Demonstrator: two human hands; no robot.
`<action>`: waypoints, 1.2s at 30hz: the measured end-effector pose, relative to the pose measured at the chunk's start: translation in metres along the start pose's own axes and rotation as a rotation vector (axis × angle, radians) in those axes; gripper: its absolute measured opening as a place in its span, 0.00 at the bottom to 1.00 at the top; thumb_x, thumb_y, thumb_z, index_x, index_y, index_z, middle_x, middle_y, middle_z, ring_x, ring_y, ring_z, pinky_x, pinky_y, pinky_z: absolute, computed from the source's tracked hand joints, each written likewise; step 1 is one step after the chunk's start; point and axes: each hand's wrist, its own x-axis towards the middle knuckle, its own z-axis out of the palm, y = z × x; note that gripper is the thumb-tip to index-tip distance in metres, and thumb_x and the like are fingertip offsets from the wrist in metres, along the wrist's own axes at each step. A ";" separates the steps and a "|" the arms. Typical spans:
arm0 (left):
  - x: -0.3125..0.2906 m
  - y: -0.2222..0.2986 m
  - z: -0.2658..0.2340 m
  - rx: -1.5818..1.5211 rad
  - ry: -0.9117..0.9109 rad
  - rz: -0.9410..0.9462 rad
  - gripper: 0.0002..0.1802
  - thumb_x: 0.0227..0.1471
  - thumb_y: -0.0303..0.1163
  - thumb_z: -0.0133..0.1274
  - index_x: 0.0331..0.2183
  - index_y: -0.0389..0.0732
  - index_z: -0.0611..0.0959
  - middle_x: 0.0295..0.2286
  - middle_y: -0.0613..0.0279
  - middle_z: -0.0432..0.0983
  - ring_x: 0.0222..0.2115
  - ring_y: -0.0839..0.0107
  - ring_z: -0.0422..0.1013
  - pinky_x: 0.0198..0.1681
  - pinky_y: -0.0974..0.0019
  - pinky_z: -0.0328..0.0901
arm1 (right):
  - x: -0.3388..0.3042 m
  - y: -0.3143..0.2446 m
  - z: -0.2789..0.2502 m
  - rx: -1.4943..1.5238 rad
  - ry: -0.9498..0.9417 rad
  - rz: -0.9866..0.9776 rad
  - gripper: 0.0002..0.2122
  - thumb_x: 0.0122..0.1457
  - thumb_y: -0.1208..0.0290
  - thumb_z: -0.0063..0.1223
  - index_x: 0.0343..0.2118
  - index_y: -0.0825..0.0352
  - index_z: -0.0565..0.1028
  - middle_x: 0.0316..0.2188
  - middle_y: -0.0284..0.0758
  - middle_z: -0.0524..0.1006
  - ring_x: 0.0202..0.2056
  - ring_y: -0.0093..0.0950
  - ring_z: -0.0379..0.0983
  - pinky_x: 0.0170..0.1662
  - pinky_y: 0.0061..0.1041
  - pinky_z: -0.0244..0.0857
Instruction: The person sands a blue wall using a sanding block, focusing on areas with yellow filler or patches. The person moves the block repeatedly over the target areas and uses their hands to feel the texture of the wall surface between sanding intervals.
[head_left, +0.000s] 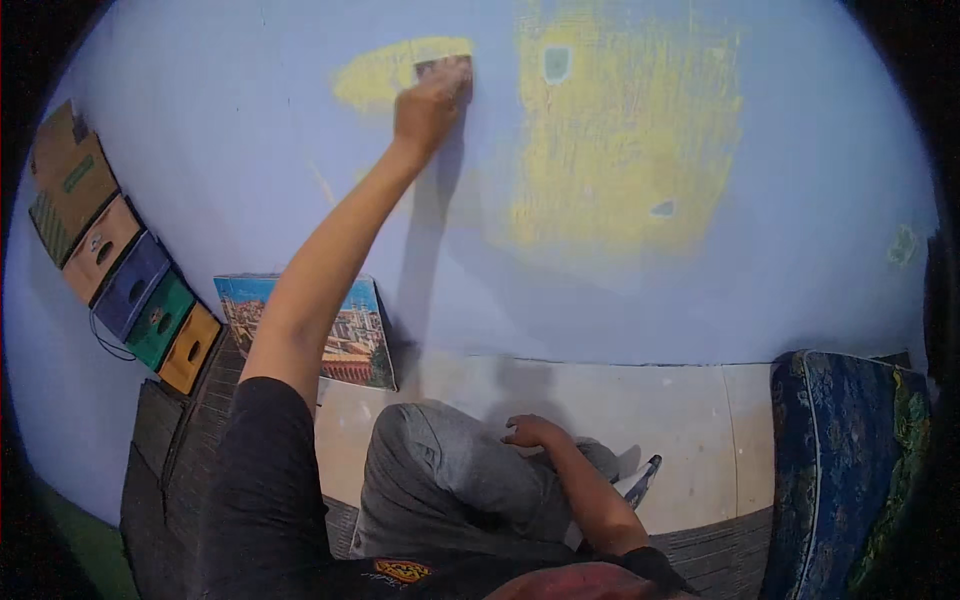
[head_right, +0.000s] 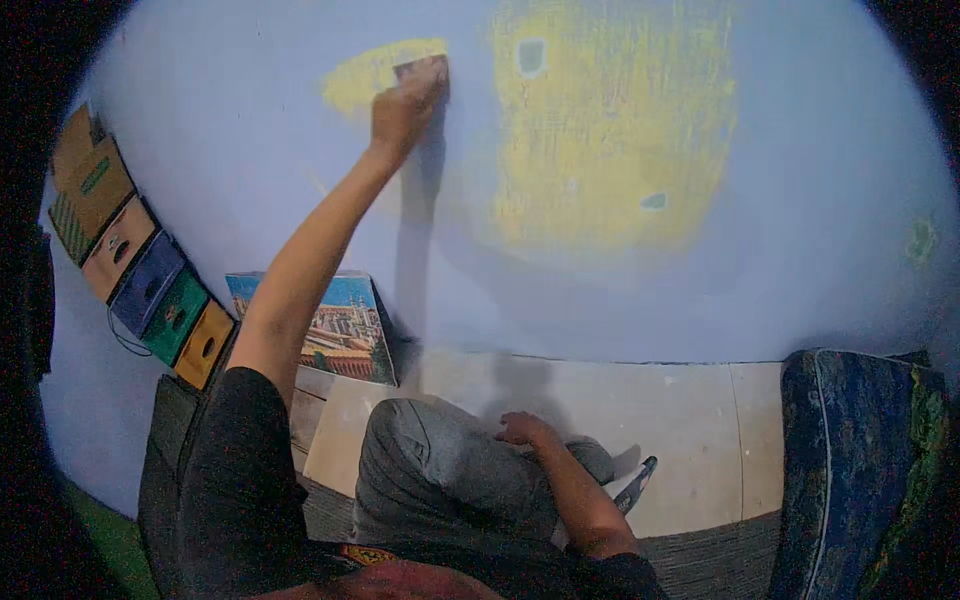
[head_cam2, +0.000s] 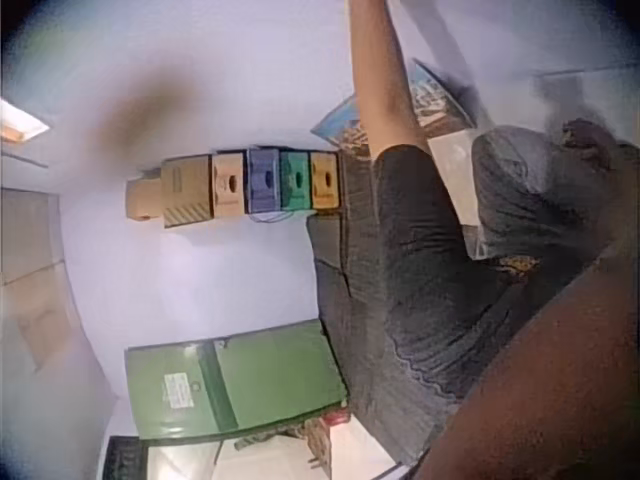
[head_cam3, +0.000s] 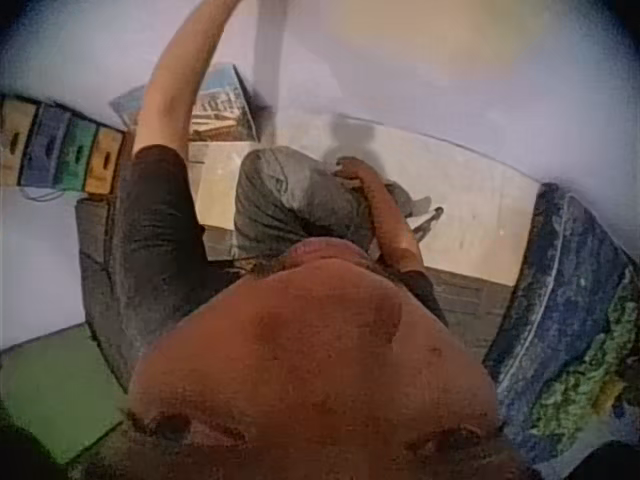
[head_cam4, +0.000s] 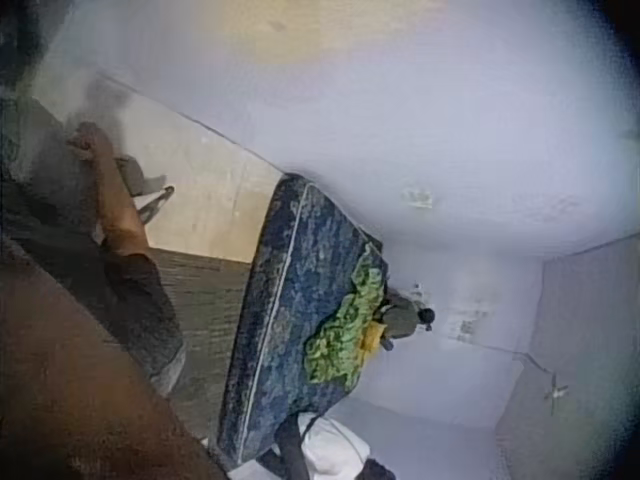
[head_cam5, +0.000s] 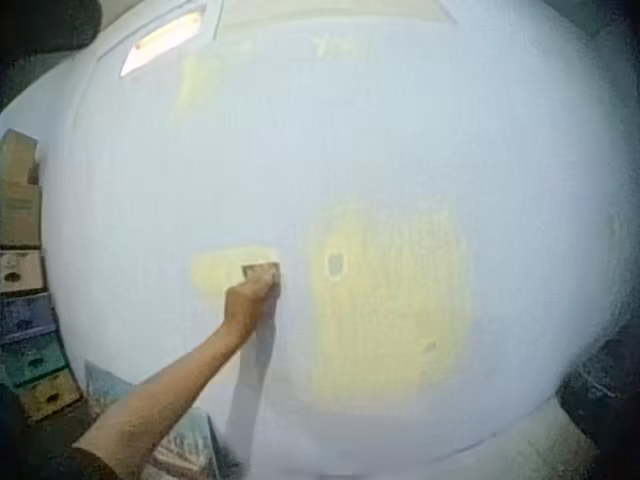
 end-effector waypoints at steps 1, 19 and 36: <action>-0.007 0.001 0.005 -0.039 0.010 0.063 0.22 0.47 0.22 0.50 0.46 0.49 0.79 0.46 0.59 0.76 0.42 0.60 0.76 0.41 0.61 0.73 | 0.003 -0.004 -0.001 -0.016 0.017 -0.020 0.31 0.57 0.46 0.52 0.57 0.64 0.68 0.58 0.43 0.67 0.59 0.42 0.61 0.60 0.42 0.57; -0.024 -0.026 -0.011 -0.131 0.022 0.047 0.27 0.43 0.20 0.52 0.47 0.49 0.81 0.48 0.57 0.74 0.48 0.63 0.73 0.53 0.63 0.68 | -0.010 -0.015 -0.007 0.044 -0.035 0.037 0.29 0.57 0.48 0.53 0.58 0.62 0.68 0.59 0.42 0.66 0.60 0.42 0.60 0.61 0.41 0.56; -0.410 0.177 -0.068 -0.828 -0.717 -1.431 0.08 0.46 0.29 0.58 0.28 0.34 0.83 0.19 0.61 0.76 0.20 0.77 0.68 0.25 0.68 0.63 | -0.021 0.012 -0.041 0.557 0.807 -0.039 0.18 0.49 0.59 0.62 0.39 0.67 0.78 0.27 0.41 0.76 0.34 0.37 0.74 0.41 0.35 0.68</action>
